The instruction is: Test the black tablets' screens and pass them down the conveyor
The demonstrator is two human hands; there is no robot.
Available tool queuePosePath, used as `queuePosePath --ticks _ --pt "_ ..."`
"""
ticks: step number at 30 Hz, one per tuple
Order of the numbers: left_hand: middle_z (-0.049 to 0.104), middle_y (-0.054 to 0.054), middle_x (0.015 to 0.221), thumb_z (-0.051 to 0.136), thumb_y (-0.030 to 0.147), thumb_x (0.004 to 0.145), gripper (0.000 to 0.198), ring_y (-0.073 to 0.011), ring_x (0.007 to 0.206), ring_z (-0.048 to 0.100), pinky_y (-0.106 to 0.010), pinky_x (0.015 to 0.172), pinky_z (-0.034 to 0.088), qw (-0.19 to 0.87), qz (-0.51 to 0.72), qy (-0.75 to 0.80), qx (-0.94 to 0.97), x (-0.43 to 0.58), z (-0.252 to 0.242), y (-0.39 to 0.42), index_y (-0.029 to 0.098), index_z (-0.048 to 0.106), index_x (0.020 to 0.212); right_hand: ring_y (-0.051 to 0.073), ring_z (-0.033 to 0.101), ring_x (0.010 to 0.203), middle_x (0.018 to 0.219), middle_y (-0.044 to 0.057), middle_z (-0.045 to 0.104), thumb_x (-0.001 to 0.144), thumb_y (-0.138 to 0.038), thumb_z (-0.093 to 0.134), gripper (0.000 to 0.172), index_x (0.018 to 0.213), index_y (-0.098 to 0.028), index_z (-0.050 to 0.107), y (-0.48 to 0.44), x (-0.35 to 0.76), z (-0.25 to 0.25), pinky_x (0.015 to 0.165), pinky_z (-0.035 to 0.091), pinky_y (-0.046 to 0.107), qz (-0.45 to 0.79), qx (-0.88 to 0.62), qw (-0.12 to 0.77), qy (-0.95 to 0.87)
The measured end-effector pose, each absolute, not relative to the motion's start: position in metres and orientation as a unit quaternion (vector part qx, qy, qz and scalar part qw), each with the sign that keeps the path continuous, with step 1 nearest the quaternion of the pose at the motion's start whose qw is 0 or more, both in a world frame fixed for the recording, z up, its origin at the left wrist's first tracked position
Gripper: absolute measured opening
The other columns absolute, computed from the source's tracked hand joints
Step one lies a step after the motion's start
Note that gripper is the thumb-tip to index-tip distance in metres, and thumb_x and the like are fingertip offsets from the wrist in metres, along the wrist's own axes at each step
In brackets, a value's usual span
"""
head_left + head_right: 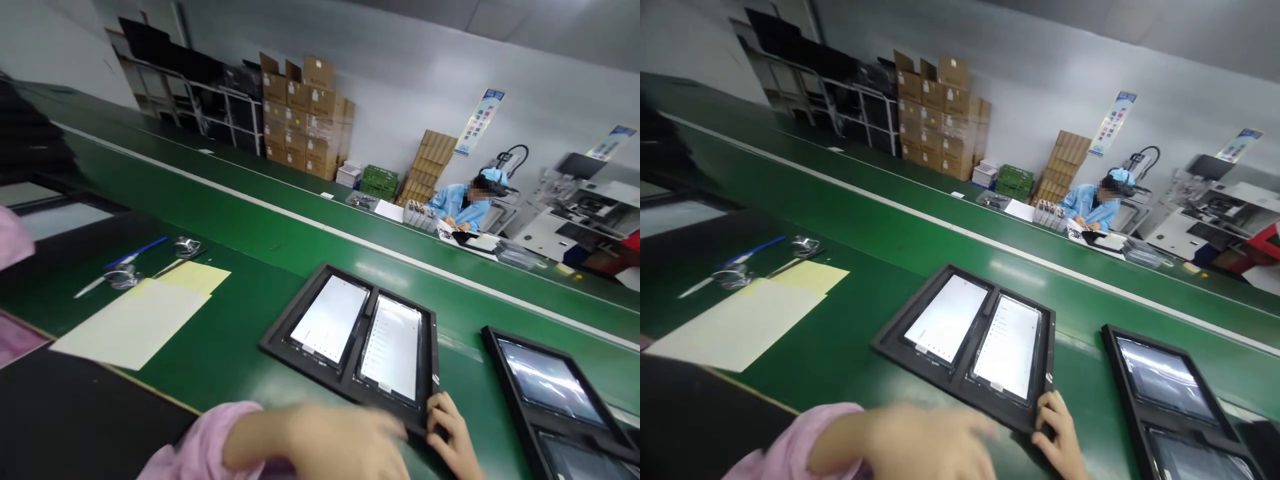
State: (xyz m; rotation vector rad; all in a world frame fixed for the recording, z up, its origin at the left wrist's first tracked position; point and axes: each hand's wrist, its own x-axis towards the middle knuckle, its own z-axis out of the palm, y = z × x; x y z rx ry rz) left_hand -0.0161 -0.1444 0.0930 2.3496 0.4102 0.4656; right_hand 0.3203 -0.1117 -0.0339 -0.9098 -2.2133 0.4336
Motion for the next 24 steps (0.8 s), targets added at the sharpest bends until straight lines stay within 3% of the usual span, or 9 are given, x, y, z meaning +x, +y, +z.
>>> queuePosePath --ticks 3,5,6,8,11,15,18,20,24 --pt "0.056 -0.007 0.143 0.067 0.055 0.083 0.066 -0.0305 0.133 0.050 -0.045 0.113 0.039 0.335 0.224 0.305 0.863 -0.074 0.101 -0.095 0.034 0.050 0.143 0.026 0.060 0.083 0.101 0.010 0.059 0.098 -0.069 0.030 0.064 0.069 -0.022 0.063 -0.093 0.345 -0.032 0.072 0.050 0.039 0.237 -0.481 0.408 -0.739" --pt "0.039 -0.011 0.157 0.070 0.055 0.078 0.083 -0.0364 0.146 0.033 -0.053 0.118 0.029 0.292 0.230 0.472 0.799 -0.115 0.094 -0.064 0.033 0.038 0.152 0.030 0.059 0.093 0.106 0.012 0.058 0.089 -0.078 0.036 0.064 0.090 -0.023 0.068 -0.066 0.342 -0.030 0.074 0.052 0.041 0.260 -0.561 0.430 -0.658" --pt "0.030 -0.014 0.161 0.075 0.056 0.071 0.097 -0.0402 0.149 0.023 -0.058 0.118 0.024 0.279 0.210 0.520 0.780 -0.131 0.085 -0.053 0.031 0.032 0.154 0.031 0.059 0.093 0.106 0.013 0.058 0.082 -0.085 0.038 0.071 0.097 -0.021 0.066 -0.051 0.336 -0.029 0.072 0.052 0.042 0.264 -0.583 0.453 -0.620" --pt "0.014 -0.019 0.165 0.082 0.059 0.060 0.117 -0.0465 0.150 0.010 -0.068 0.114 0.018 0.284 0.153 0.545 0.774 -0.150 0.061 -0.044 0.031 0.023 0.157 0.031 0.058 0.095 0.112 0.015 0.057 0.079 -0.088 0.033 0.081 0.112 -0.019 0.060 -0.023 0.317 -0.028 0.077 0.052 0.044 0.293 -0.592 0.475 -0.582" --pt "-0.004 -0.023 0.165 0.088 0.061 0.047 0.135 -0.0540 0.147 0.000 -0.079 0.106 0.011 0.293 0.103 0.539 0.783 -0.147 0.029 -0.053 0.034 0.015 0.158 0.029 0.056 0.102 0.118 0.015 0.054 0.086 -0.081 0.028 0.077 0.125 -0.018 0.052 0.001 0.288 -0.029 0.086 0.048 0.046 0.279 -0.585 0.499 -0.575" --pt "-0.024 -0.021 0.160 0.095 0.049 0.043 0.144 -0.0533 0.140 -0.024 -0.082 0.104 -0.002 0.237 0.081 0.558 0.791 -0.128 0.020 -0.067 0.034 0.010 0.158 0.030 0.052 0.108 0.118 0.014 0.053 0.092 -0.071 0.034 0.064 0.124 -0.019 0.053 -0.002 0.268 -0.020 0.095 0.043 0.050 0.199 -0.556 0.473 -0.654" --pt "-0.026 -0.018 0.161 0.098 0.032 0.044 0.143 -0.0500 0.140 -0.029 -0.080 0.106 -0.005 0.202 0.057 0.573 0.792 -0.124 0.029 -0.063 0.035 0.011 0.158 0.031 0.049 0.113 0.117 0.013 0.054 0.100 -0.057 0.030 0.053 0.129 -0.020 0.053 -0.018 0.256 -0.003 0.099 0.040 0.051 0.114 -0.495 0.414 -0.755" --pt "-0.018 -0.016 0.164 0.095 0.024 0.050 0.132 -0.0483 0.144 -0.025 -0.079 0.107 -0.005 0.176 0.062 0.588 0.787 -0.124 0.035 -0.057 0.037 0.019 0.157 0.031 0.048 0.116 0.120 0.013 0.053 0.103 -0.049 0.027 0.048 0.134 -0.022 0.053 -0.031 0.240 0.009 0.100 0.038 0.050 0.085 -0.464 0.357 -0.807" --pt "0.016 -0.010 0.166 0.066 0.023 0.086 0.069 -0.0405 0.153 0.000 -0.077 0.111 -0.004 0.103 0.152 0.636 0.750 -0.126 0.040 -0.047 0.035 0.041 0.149 0.034 0.042 0.124 0.139 0.012 0.044 0.102 -0.049 0.038 0.044 0.140 -0.035 0.054 -0.054 0.197 0.021 0.104 0.033 0.053 0.034 -0.404 0.196 -0.893"
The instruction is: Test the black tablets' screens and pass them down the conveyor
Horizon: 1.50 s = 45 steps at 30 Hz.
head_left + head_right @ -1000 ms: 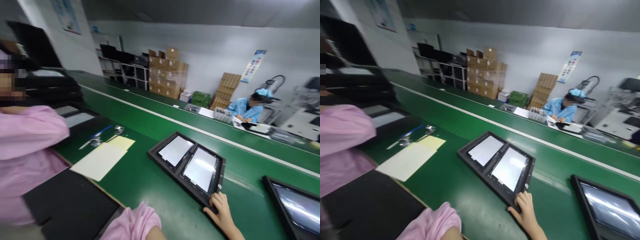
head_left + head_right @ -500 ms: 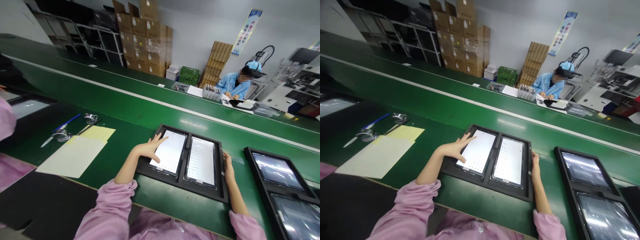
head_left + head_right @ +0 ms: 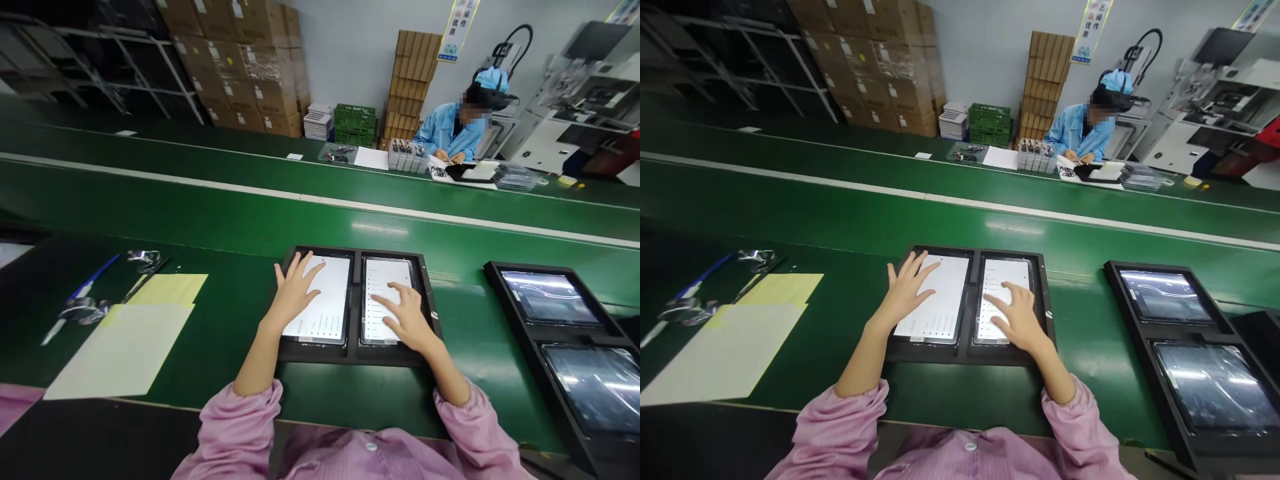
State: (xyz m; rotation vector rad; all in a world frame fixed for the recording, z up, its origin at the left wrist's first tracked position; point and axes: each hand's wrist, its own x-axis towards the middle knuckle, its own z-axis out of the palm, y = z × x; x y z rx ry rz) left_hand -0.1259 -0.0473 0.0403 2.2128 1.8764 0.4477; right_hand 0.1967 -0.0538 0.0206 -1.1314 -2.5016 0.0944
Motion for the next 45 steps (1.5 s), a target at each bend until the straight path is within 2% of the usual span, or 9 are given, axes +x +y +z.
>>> queuePosePath --ticks 3,6,11,16,19,34,37,40,45 --pt "0.023 -0.013 0.164 0.053 0.034 0.094 0.050 -0.0403 0.152 0.010 -0.078 0.111 0.003 0.114 0.208 0.687 0.687 -0.130 0.037 -0.045 0.030 0.047 0.143 0.036 0.037 0.130 0.146 0.011 0.041 0.100 -0.051 0.049 0.038 0.133 -0.039 0.062 -0.062 0.175 0.017 0.109 0.022 0.061 0.001 -0.394 0.144 -0.908" --pt "0.019 -0.020 0.164 0.053 0.048 0.093 0.060 -0.0416 0.152 0.012 -0.077 0.112 0.013 0.149 0.261 0.738 0.605 -0.140 0.029 -0.044 0.023 0.040 0.146 0.037 0.037 0.130 0.145 0.009 0.043 0.100 -0.048 0.052 0.030 0.124 -0.041 0.068 -0.060 0.180 0.013 0.109 0.019 0.064 0.003 -0.416 0.134 -0.899" --pt "0.029 -0.024 0.159 0.058 0.048 0.088 0.083 -0.0343 0.149 0.027 -0.054 0.119 0.028 0.244 0.292 0.737 0.559 -0.160 0.020 -0.043 0.014 0.019 0.153 0.036 0.040 0.124 0.142 0.010 0.042 0.102 -0.042 0.042 0.034 0.113 -0.035 0.074 -0.048 0.221 0.017 0.104 0.029 0.060 0.002 -0.452 0.225 -0.863" --pt "0.013 -0.024 0.164 0.062 0.053 0.082 0.101 -0.0353 0.153 0.013 -0.052 0.123 0.019 0.277 0.235 0.712 0.600 -0.172 0.015 -0.046 0.012 0.006 0.155 0.035 0.044 0.116 0.134 0.014 0.044 0.101 -0.039 0.039 0.038 0.122 -0.026 0.068 -0.048 0.234 0.015 0.096 0.037 0.054 -0.052 -0.477 0.323 -0.816" --pt "0.008 -0.027 0.164 0.061 0.056 0.082 0.106 -0.0372 0.153 0.007 -0.055 0.122 0.017 0.270 0.206 0.698 0.630 -0.176 0.009 -0.047 0.009 0.000 0.155 0.034 0.043 0.115 0.132 0.013 0.048 0.100 -0.038 0.042 0.037 0.125 -0.026 0.066 -0.053 0.225 0.011 0.099 0.034 0.054 -0.056 -0.450 0.291 -0.842" --pt "0.001 -0.025 0.164 0.063 0.050 0.081 0.103 -0.0421 0.152 -0.006 -0.067 0.117 0.015 0.258 0.168 0.657 0.689 -0.189 -0.001 -0.050 0.019 -0.001 0.156 0.034 0.040 0.122 0.137 0.012 0.048 0.095 -0.046 0.061 0.029 0.119 -0.032 0.070 -0.059 0.209 0.014 0.107 0.026 0.058 -0.042 -0.401 0.177 -0.898" --pt "-0.008 -0.027 0.163 0.063 0.054 0.081 0.112 -0.0392 0.152 -0.009 -0.063 0.119 0.011 0.295 0.193 0.647 0.676 -0.190 0.003 -0.050 0.017 -0.013 0.155 0.034 0.042 0.119 0.136 0.014 0.049 0.097 -0.043 0.056 0.031 0.120 -0.027 0.069 -0.059 0.214 0.014 0.106 0.027 0.057 -0.080 -0.399 0.227 -0.885" --pt "-0.008 -0.027 0.163 0.053 0.057 0.089 0.107 -0.0328 0.153 -0.005 -0.056 0.122 0.011 0.342 0.243 0.660 0.624 -0.189 0.004 -0.049 0.016 -0.025 0.151 0.033 0.045 0.115 0.130 0.015 0.052 0.099 -0.039 0.051 0.035 0.126 -0.022 0.064 -0.057 0.223 0.015 0.104 0.030 0.053 -0.102 -0.415 0.312 -0.848" --pt "0.007 -0.024 0.164 0.049 0.051 0.091 0.092 -0.0337 0.154 0.004 -0.055 0.123 0.014 0.283 0.248 0.694 0.614 -0.180 0.002 -0.047 0.014 -0.006 0.156 0.032 0.048 0.112 0.123 0.014 0.055 0.099 -0.035 0.046 0.031 0.123 -0.022 0.061 -0.052 0.228 0.011 0.100 0.033 0.049 -0.061 -0.461 0.305 -0.831"
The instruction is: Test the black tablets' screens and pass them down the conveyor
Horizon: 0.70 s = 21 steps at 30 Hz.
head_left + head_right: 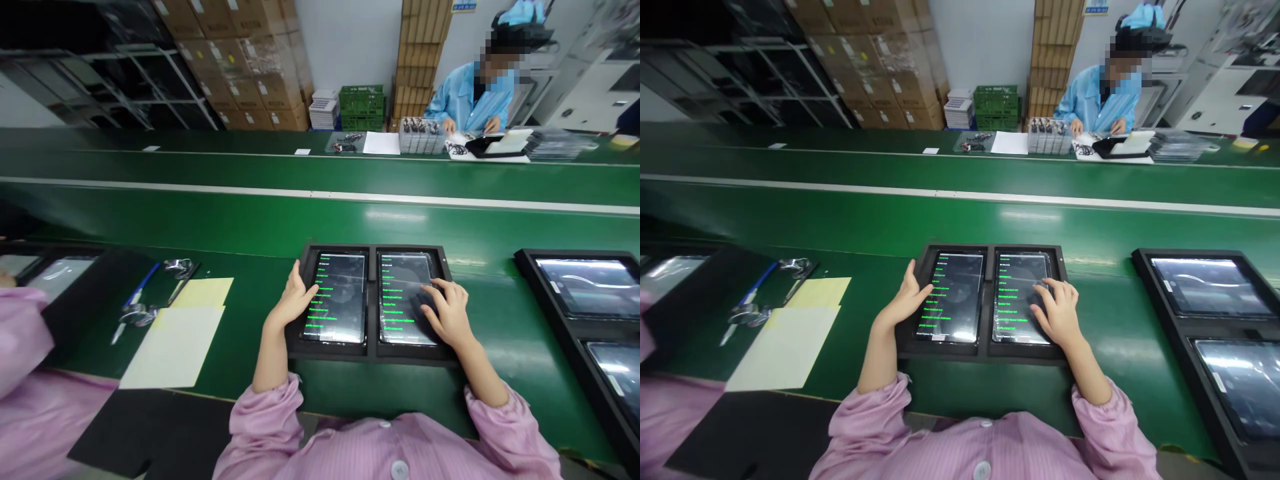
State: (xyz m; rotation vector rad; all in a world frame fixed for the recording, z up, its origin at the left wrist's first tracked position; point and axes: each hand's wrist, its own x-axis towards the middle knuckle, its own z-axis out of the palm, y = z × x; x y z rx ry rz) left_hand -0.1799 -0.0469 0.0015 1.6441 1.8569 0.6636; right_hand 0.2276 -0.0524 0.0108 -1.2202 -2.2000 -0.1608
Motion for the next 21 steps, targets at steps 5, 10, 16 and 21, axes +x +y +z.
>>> queuePosePath --ticks 5,10,16,21 --pt "0.021 -0.027 0.160 0.044 0.046 0.093 0.081 -0.0377 0.152 0.013 -0.060 0.119 0.024 0.211 0.240 0.723 0.612 -0.170 -0.003 -0.047 0.008 0.007 0.155 0.032 0.046 0.115 0.126 0.015 0.052 0.101 -0.037 0.042 0.033 0.125 -0.022 0.059 -0.052 0.223 0.004 0.100 0.034 0.051 -0.045 -0.481 0.268 -0.833" --pt "0.029 -0.029 0.156 0.045 0.037 0.092 0.076 -0.0387 0.149 0.024 -0.060 0.116 0.031 0.165 0.238 0.732 0.617 -0.170 -0.009 -0.045 0.007 0.012 0.153 0.038 0.037 0.126 0.141 0.020 0.036 0.100 -0.047 0.043 0.044 0.132 -0.022 0.059 -0.054 0.217 0.001 0.102 0.033 0.056 -0.054 -0.499 0.218 -0.837" --pt "0.032 -0.030 0.153 0.047 0.039 0.092 0.076 -0.0410 0.146 0.030 -0.062 0.112 0.035 0.129 0.238 0.737 0.619 -0.171 -0.016 -0.045 0.008 0.014 0.153 0.038 0.034 0.131 0.145 0.016 0.035 0.096 -0.056 0.052 0.045 0.134 -0.034 0.060 -0.056 0.208 0.001 0.109 0.022 0.061 -0.041 -0.483 0.176 -0.857" --pt "0.028 -0.030 0.155 0.043 0.041 0.094 0.074 -0.0408 0.148 0.026 -0.063 0.113 0.033 0.149 0.216 0.736 0.624 -0.170 -0.008 -0.045 0.008 0.013 0.153 0.040 0.031 0.136 0.149 0.017 0.030 0.098 -0.061 0.039 0.055 0.141 -0.028 0.050 -0.044 0.224 -0.007 0.110 0.021 0.067 -0.005 -0.567 0.288 -0.772"
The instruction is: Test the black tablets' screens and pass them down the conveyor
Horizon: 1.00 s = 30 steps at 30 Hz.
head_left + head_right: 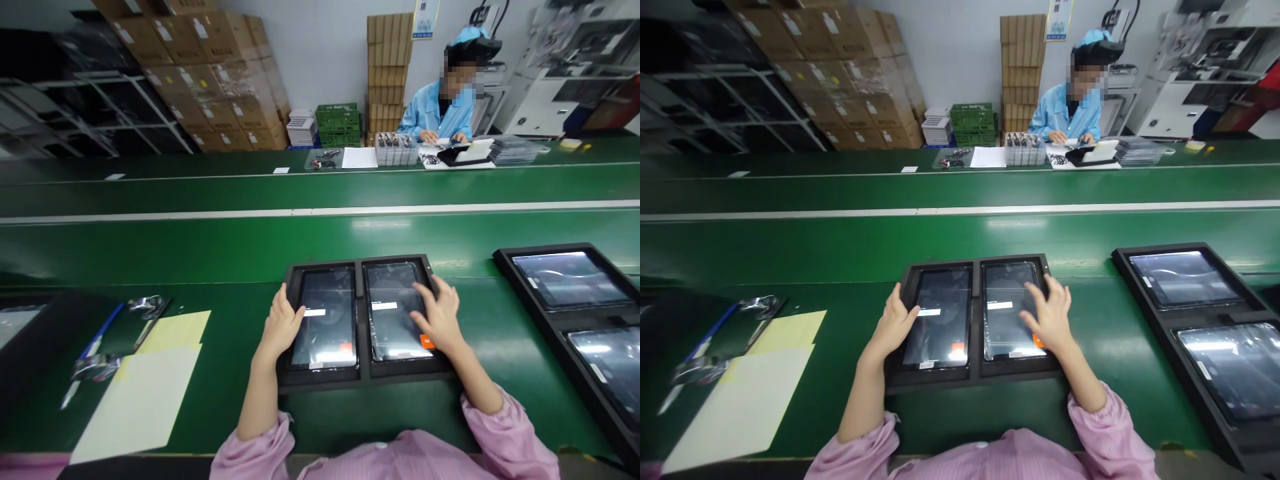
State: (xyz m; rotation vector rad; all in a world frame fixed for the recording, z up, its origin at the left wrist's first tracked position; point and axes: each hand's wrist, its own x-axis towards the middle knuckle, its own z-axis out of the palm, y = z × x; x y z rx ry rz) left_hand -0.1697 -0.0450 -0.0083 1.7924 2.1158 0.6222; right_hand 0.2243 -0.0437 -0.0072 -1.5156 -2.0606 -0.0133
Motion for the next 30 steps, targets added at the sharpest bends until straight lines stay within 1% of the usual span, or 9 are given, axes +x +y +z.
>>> queuePosePath --ticks 4,9,13,15,19,21,25,28,30 --pt "0.024 -0.028 0.158 0.044 0.040 0.092 0.078 -0.0387 0.150 0.021 -0.061 0.115 0.030 0.192 0.211 0.736 0.614 -0.168 -0.001 -0.046 0.010 0.008 0.154 0.035 0.041 0.130 0.141 0.018 0.042 0.100 -0.059 0.021 0.064 0.152 -0.021 0.029 -0.030 0.244 -0.023 0.106 0.036 0.057 0.139 -0.603 0.376 -0.690" --pt "0.018 -0.031 0.158 0.041 0.047 0.093 0.080 -0.0406 0.150 0.018 -0.062 0.113 0.031 0.249 0.135 0.733 0.619 -0.175 0.006 -0.070 0.010 0.006 0.156 0.033 0.048 0.118 0.127 0.016 0.051 0.098 -0.062 0.023 0.066 0.147 -0.022 0.037 -0.048 0.261 -0.033 0.103 0.040 0.056 0.184 -0.617 0.346 -0.683" --pt "0.019 -0.028 0.161 0.042 0.055 0.094 0.076 -0.0419 0.150 0.018 -0.068 0.114 0.022 0.191 0.064 0.704 0.681 -0.171 0.029 -0.072 0.015 0.022 0.155 0.036 0.048 0.115 0.122 0.015 0.050 0.099 -0.057 0.030 0.056 0.144 -0.029 0.045 -0.049 0.262 -0.016 0.096 0.043 0.059 0.154 -0.660 0.256 -0.689" --pt "0.028 -0.023 0.160 0.041 0.050 0.096 0.065 -0.0373 0.150 0.024 -0.067 0.116 0.016 0.135 0.065 0.659 0.737 -0.154 0.045 -0.056 0.018 0.033 0.152 0.038 0.043 0.121 0.131 0.016 0.045 0.098 -0.054 0.036 0.047 0.135 -0.032 0.056 -0.035 0.255 -0.002 0.096 0.042 0.060 0.094 -0.643 0.234 -0.723" --pt "0.063 -0.010 0.136 0.037 0.029 0.100 0.041 -0.0260 0.132 0.053 -0.066 0.120 0.005 0.093 0.069 0.554 0.824 -0.100 0.057 -0.019 0.024 0.053 0.137 0.036 0.039 0.125 0.135 0.015 0.041 0.098 -0.044 0.044 0.034 0.116 -0.029 0.069 -0.003 0.235 0.009 0.100 0.038 0.056 -0.006 -0.601 0.207 -0.772" --pt "0.064 -0.012 0.134 0.042 0.025 0.098 0.038 -0.0290 0.134 0.051 -0.072 0.117 -0.001 0.051 0.079 0.525 0.846 -0.078 0.049 -0.015 0.021 0.057 0.133 0.036 0.040 0.123 0.134 0.015 0.043 0.099 -0.041 0.045 0.034 0.117 -0.029 0.071 0.003 0.231 0.007 0.099 0.038 0.056 -0.020 -0.599 0.194 -0.777" --pt "0.068 -0.018 0.125 0.051 0.030 0.096 0.035 -0.0312 0.126 0.057 -0.073 0.116 0.002 0.019 0.115 0.493 0.862 -0.064 0.033 -0.027 0.015 0.061 0.126 0.037 0.039 0.122 0.136 0.015 0.046 0.099 -0.040 0.045 0.034 0.112 -0.029 0.075 0.000 0.232 0.001 0.100 0.034 0.058 -0.015 -0.565 0.194 -0.802" --pt "0.076 -0.009 0.094 0.051 0.032 0.096 0.022 -0.0250 0.101 0.066 -0.069 0.118 0.002 0.047 0.159 0.509 0.844 -0.068 0.033 -0.032 0.019 0.068 0.101 0.034 0.042 0.119 0.130 0.012 0.053 0.100 -0.036 0.042 0.037 0.094 -0.027 0.078 -0.004 0.234 0.004 0.100 0.034 0.053 0.019 -0.527 0.204 -0.825" --pt "0.075 -0.007 0.092 0.050 0.032 0.096 0.021 -0.0256 0.102 0.065 -0.071 0.117 0.002 0.055 0.185 0.540 0.820 -0.069 0.036 -0.031 0.021 0.067 0.092 0.033 0.042 0.119 0.129 0.012 0.053 0.101 -0.035 0.041 0.037 0.103 -0.027 0.077 -0.004 0.233 0.007 0.100 0.035 0.052 0.032 -0.528 0.206 -0.824"
